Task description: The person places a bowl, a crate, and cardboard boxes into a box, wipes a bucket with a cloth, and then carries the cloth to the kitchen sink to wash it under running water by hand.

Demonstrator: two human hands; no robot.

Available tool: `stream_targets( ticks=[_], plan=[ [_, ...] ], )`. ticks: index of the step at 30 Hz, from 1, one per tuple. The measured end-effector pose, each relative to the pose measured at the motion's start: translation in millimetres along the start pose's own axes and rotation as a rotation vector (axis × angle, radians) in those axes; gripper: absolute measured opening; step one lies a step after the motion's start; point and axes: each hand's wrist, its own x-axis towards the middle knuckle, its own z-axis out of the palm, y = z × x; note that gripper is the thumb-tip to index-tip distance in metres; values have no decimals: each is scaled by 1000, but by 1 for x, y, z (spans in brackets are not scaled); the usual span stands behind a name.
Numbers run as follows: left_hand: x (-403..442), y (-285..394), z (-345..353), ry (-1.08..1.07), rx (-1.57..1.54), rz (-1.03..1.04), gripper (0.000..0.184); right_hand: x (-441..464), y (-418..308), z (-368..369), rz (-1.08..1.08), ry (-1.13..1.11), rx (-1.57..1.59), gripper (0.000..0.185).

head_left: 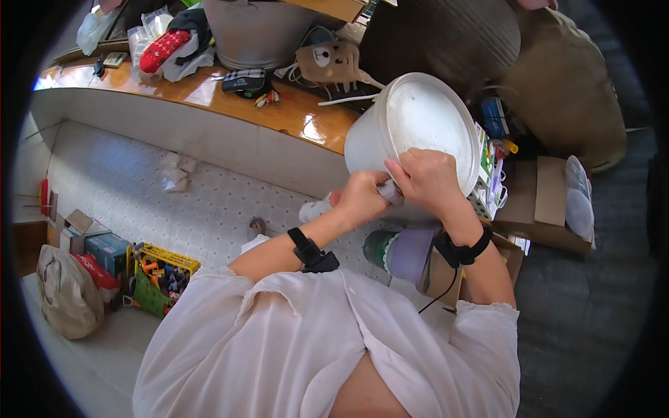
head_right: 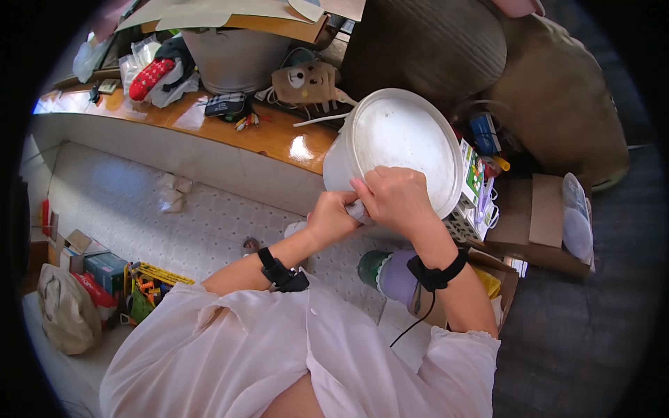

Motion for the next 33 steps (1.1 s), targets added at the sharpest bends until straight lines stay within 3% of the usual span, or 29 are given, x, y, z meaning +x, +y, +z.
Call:
stream_targets(
  ticks=[4,11,13,20,23,25,27,30,33],
  plan=[
    [6,-5,-28,-146,68,72,20,5,-3,1,-76,-7,7,33],
    [-1,11,-69,-59,93,55,20,43,-18,10,-225,26,67,31],
    [4,3,-68,-22,103,-35,22,50,-16,12,-205,7,66,31],
    [-2,7,-88,42,75,70,21,49,-26,-3,-157,-68,39,38],
    [9,4,-90,67,95,105,21,66,-38,-9,8,-123,83,43],
    [11,20,-97,3,172,8,23,92,-42,0,158,-132,71,46],
    [14,17,-96,-26,214,85,19,102,-42,14,160,-136,17,46],
    [8,18,-83,107,160,63,20,102,-39,23,215,-140,25,47],
    [7,21,-81,116,247,51,20,103,-34,20,140,-138,26,45]
  ],
)
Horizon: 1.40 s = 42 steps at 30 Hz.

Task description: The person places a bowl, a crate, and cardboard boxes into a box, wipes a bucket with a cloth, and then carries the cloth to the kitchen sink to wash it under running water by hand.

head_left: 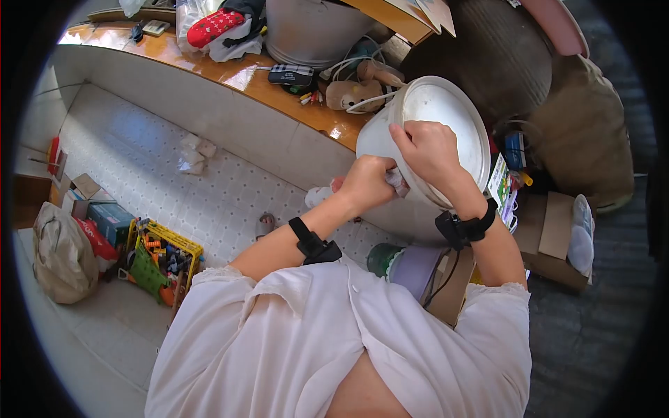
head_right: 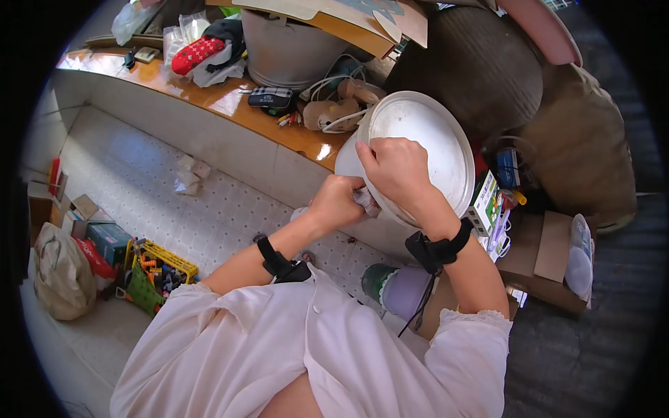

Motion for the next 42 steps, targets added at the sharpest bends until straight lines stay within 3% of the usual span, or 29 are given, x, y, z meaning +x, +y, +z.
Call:
stream_targets(
  ticks=[10,16,18,20,26,28,30,33,37,42],
  plan=[
    [-3,-21,26,33,62,71,27,-21,2,1,21,28,134,41],
    [-6,-16,21,-82,73,-41,29,-29,3,-9,-20,29,116,41],
    [-10,-14,21,-47,-68,106,30,-28,2,-12,-50,-14,96,41],
    [-15,-11,20,-59,22,-1,31,-30,2,-12,-43,-9,71,41],
    [-27,-3,-1,-85,40,2,17,-37,7,-10,-101,16,18,44],
    [-35,-9,-4,58,-334,-86,7,-39,7,-12,-114,28,7,46],
    [-30,-13,-12,10,-446,-173,11,-29,7,-20,-42,-107,26,48],
    [-8,-2,-12,133,-912,-369,30,-4,19,-8,-50,-86,97,50],
    [27,-18,-17,48,-860,-474,31,7,30,-9,-85,-176,243,53],
    [56,-30,-18,59,-777,-552,29,13,30,-9,68,-300,274,54]
  ],
)
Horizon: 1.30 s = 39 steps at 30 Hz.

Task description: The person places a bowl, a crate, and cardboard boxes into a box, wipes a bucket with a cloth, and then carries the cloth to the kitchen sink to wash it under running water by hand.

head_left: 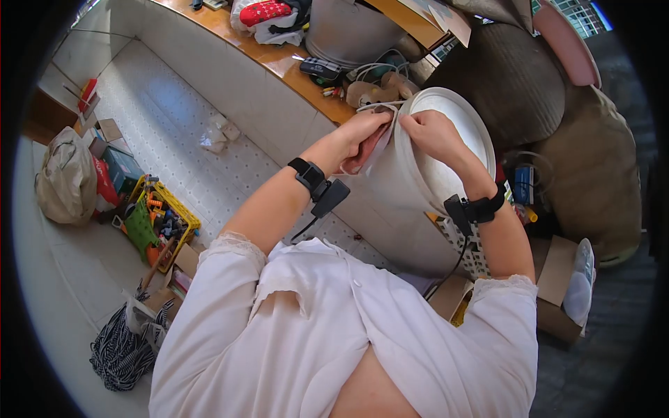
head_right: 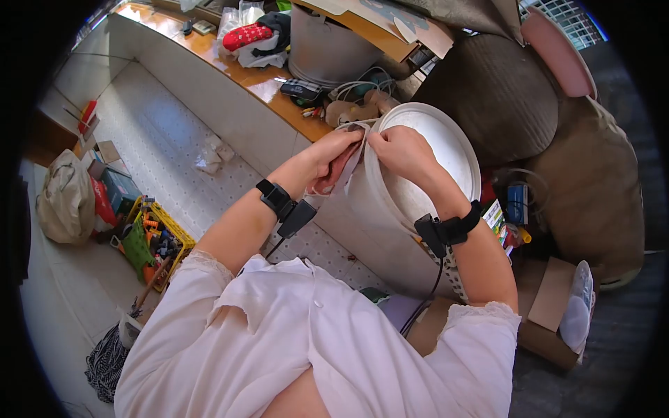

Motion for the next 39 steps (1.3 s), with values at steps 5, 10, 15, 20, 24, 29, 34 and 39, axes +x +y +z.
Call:
stream_targets(
  ticks=[5,10,15,20,24,29,34,39],
  plan=[
    [26,6,-27,-199,-162,-138,24,-4,-9,-6,35,-63,-48,54],
    [33,32,-22,-245,-133,-169,22,2,-12,-6,58,-53,-47,55],
    [54,28,-24,-369,-257,-235,19,13,-24,-11,159,-71,-60,56],
    [65,23,-26,-395,-281,-221,17,16,-32,-6,158,-15,-138,55],
    [56,18,-33,-414,-269,-111,22,15,-38,-9,160,-7,-127,53],
    [34,21,-51,-542,-234,-58,32,18,-37,-8,199,-1,-108,53],
    [38,20,-28,-374,-128,125,16,21,-45,-12,231,-44,-133,53],
    [40,14,-23,-132,573,896,31,21,-35,-6,170,3,-136,51]
  ],
)
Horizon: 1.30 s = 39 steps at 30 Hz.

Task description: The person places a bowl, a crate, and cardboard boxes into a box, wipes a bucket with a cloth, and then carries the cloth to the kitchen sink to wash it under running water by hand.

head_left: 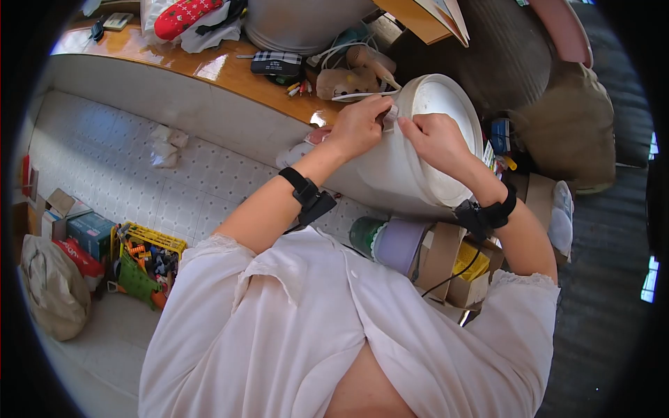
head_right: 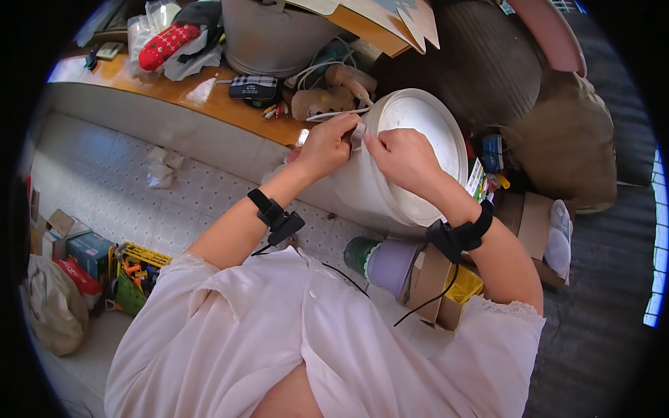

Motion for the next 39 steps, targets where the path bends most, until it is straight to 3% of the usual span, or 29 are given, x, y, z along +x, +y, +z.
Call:
stream_targets(
  ticks=[2,4,6,7,9,11,13,15,17,19,22,24,25,27,31,34,37,39],
  plan=[
    [1,3,-1,23,91,14,32,2,0,-1,-1,13,15,51],
    [3,11,-6,-44,164,-127,28,4,0,0,-6,22,30,50],
    [4,0,-2,81,151,-23,27,8,0,2,40,23,70,50],
    [-1,-9,5,198,134,80,27,9,2,1,36,19,70,50],
    [-48,-65,-4,152,223,16,25,15,12,-6,39,108,118,51],
    [-36,-84,-20,150,334,-18,23,30,13,-31,59,102,125,54],
    [-48,-45,-22,35,118,-283,22,23,23,-24,63,130,209,57],
    [-34,-20,-22,14,135,-224,19,29,15,-25,65,119,205,60],
    [-32,-2,-20,72,-261,-295,14,39,13,-21,57,151,200,59],
    [-42,17,-25,35,-328,-385,18,49,9,-15,108,137,204,58],
    [-58,39,-22,-25,-396,-393,32,67,17,-4,38,148,159,60],
    [-66,43,-6,49,-393,-313,47,68,17,3,13,50,466,62],
    [-66,46,-5,50,-390,-314,47,62,20,0,11,48,468,62],
    [-64,53,-5,42,-315,-392,50,38,29,-14,-90,-10,396,64],
    [-70,51,-4,59,-397,-428,44,-55,8,-45,-271,-287,-80,43],
    [-78,64,2,-51,-398,-400,36,-82,19,-21,-415,-153,-157,34],
    [-74,77,17,32,-278,-452,33,-83,25,-3,-519,-33,-153,27],
    [-71,76,25,101,-561,-550,33,-87,29,-2,-521,0,-133,25]
  ],
)
